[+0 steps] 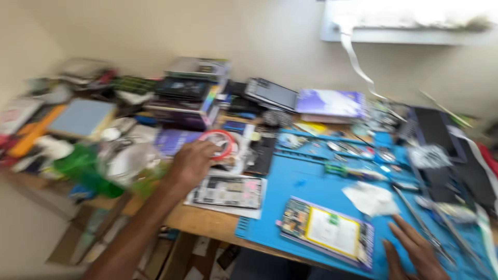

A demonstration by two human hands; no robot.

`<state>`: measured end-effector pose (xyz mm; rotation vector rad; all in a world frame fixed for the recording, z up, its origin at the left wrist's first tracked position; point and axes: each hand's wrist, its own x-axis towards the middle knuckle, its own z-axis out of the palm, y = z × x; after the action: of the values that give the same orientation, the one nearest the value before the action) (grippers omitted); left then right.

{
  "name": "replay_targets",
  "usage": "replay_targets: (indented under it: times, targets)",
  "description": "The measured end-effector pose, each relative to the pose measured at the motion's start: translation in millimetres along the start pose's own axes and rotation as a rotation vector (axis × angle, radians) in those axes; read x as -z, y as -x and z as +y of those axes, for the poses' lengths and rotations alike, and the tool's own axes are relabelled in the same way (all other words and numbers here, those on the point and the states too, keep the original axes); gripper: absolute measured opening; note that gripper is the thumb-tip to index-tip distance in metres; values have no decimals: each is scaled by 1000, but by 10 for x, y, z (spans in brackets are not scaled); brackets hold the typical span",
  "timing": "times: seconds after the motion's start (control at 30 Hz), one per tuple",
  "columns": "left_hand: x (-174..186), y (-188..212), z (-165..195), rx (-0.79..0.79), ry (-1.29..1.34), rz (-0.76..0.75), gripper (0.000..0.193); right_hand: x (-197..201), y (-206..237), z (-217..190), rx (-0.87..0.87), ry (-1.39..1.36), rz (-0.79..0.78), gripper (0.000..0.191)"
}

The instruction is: The person disassembles a smartphone, removes the battery, and uses tweezers to adjust internal components and connectors. They then place a new battery into the phone chassis and continue working on the internal assembly.

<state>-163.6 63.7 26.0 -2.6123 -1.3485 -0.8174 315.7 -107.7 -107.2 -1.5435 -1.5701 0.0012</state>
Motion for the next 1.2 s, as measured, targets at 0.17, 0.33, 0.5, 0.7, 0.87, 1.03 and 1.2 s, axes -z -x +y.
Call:
replay_targets:
  times: [0.17, 0.33, 0.5, 0.7, 0.87, 1.03, 1.2]
  targets:
    - [-131, 363, 194, 64, 5, -1, 28, 336, -1, -778, -38, -95, 166, 38]
    - [-990, 766, -203, -264, 271, -10, 40, 901, -159, -781, -207, 166, 351, 21]
    - [-1701, 1273, -48, -59, 453, 60, 45, 1315, -422, -479, -202, 234, 317, 23]
    - [-1362, 1171, 558, 106, 488, 165, 45, 948, -984, -180, -193, 501, -174, 51]
    - [-767, 829, 1008, 74, 443, 233, 48, 568, -1332, 37, -158, 672, -224, 74]
    - [-540, 899, 1142, 149, 481, 125, 46, 592, -1500, 64, -201, 573, -267, 74]
    - [-762, 915, 1021, 79, 461, 236, 47, 1090, -1778, 44, -134, -271, -128, 70]
